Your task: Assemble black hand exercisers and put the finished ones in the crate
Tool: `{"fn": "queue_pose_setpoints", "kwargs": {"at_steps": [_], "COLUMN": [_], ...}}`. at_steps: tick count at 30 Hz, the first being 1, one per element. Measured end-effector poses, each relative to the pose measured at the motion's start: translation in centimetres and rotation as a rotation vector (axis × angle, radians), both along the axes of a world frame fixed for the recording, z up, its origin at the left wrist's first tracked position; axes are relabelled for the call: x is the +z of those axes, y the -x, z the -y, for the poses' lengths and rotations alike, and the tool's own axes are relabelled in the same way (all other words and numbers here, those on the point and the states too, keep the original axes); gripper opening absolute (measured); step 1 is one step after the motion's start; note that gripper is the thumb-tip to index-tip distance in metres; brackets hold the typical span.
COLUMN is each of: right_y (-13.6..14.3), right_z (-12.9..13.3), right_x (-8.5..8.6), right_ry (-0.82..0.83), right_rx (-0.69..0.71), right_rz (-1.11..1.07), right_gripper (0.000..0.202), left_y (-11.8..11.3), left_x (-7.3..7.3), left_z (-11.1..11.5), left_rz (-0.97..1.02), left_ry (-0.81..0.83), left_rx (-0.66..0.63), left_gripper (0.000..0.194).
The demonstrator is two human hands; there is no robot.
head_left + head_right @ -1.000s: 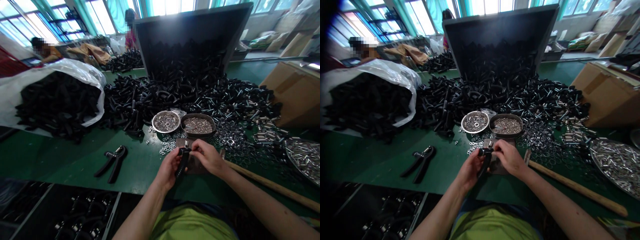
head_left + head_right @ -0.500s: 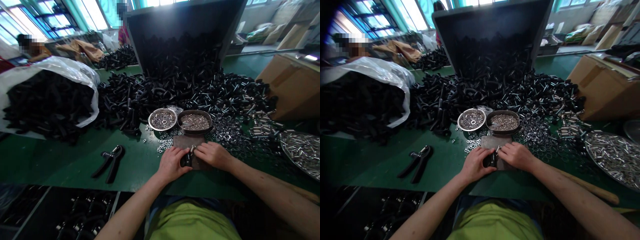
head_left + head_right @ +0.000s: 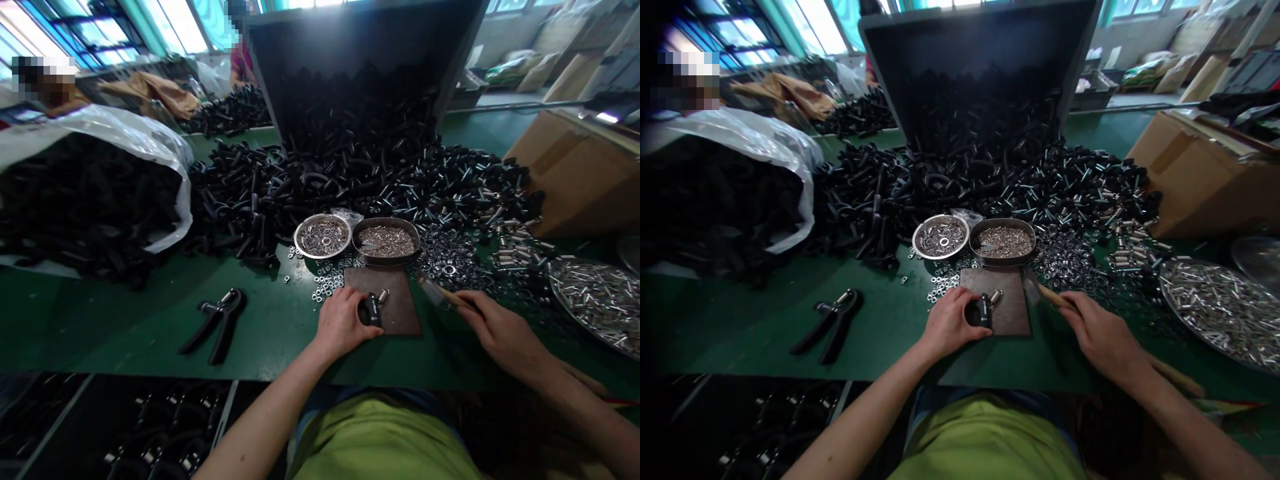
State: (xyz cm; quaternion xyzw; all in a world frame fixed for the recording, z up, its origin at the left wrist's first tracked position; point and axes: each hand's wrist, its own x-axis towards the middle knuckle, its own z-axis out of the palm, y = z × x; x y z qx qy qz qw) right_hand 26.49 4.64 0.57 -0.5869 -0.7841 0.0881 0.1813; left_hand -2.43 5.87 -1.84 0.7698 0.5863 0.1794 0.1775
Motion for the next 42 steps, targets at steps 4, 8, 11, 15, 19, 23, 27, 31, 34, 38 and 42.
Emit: {"fn": "queue_pose_setpoints", "kwargs": {"at_steps": [4,8,11,15,19,23,27,31,34,38,42], "right_y": [4.7,6.8,6.9,6.9,6.2,3.1,0.5,3.4,7.9,10.6,9.0], "right_z": [-0.5,-0.8,-0.5,-0.2,-0.9,-0.7,0.0,-0.2,-0.5,-2.1,-3.6], "right_x": [2.9,3.5,4.7,4.5,1.6,-1.0,-2.7,-2.4,-1.1,0.0,-0.6], "right_ry": [-0.007,0.146,0.041,-0.122,0.216,0.03,-0.206,-0.234,-0.089,-0.033,0.015], "right_rx": [0.113,0.24,0.185,0.103,0.16,0.027,-0.016,0.045,0.15,0.134,0.179], "right_rz": [-0.305,-0.115,-0.178,-0.2,0.147,0.222,0.366,0.089,-0.252,-0.302,0.068], "right_gripper": [0.032,0.025,0.026,0.033,0.029,0.032,0.034,0.035,0.039,0.024,0.023], "left_y": [-0.1,-0.1,-0.1,-0.1,-0.2,-0.2,-0.5,-2.0,-3.3,-1.3,7.5], "left_x": [0.0,0.1,0.0,0.0,0.0,0.0,0.3,1.2,1.7,1.9,2.5], "left_z": [0.0,0.0,0.0,0.1,0.1,0.1,0.2,1.3,2.4,1.6,-2.3], "left_rz": [-0.004,0.0,0.002,-0.006,-0.013,0.004,0.084,0.378,0.602,0.571,0.151], "left_ry": [-0.009,-0.012,-0.017,-0.024,-0.019,-0.027,0.004,0.096,0.121,0.069,-0.174], "left_rx": [0.004,0.003,0.005,0.01,0.01,0.024,0.127,0.359,0.341,0.047,0.29], "left_gripper": [0.063,0.063,0.063,0.064,0.063,0.064,0.061,0.063,0.05,0.028,0.035]}}
